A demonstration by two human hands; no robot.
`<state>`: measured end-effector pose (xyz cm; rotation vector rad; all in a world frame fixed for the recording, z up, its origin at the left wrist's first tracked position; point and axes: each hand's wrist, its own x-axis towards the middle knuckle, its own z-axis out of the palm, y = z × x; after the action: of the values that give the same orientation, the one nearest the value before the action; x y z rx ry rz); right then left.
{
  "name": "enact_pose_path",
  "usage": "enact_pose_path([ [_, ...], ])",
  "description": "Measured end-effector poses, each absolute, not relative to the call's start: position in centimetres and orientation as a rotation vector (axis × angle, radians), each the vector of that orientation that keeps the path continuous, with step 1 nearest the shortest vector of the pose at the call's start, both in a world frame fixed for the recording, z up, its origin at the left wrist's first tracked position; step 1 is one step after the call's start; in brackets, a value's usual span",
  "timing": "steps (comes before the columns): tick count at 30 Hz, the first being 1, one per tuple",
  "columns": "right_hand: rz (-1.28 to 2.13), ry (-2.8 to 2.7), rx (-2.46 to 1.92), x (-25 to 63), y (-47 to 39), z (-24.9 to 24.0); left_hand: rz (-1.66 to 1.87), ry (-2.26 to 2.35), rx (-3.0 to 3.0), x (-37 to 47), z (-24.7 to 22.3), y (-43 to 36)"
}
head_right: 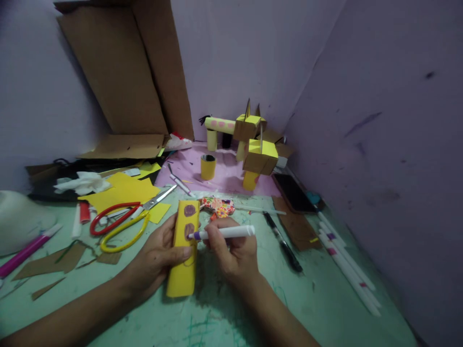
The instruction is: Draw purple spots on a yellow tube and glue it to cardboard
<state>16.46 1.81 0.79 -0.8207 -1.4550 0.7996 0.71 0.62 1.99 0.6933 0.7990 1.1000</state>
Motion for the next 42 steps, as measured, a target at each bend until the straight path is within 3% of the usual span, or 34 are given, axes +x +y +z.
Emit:
enact_pose_path([
  [42,0.721,-1.387,-0.822,16.2,1.9,1.7,1.011,0.934,0.691,0.7,2.6,0.4],
])
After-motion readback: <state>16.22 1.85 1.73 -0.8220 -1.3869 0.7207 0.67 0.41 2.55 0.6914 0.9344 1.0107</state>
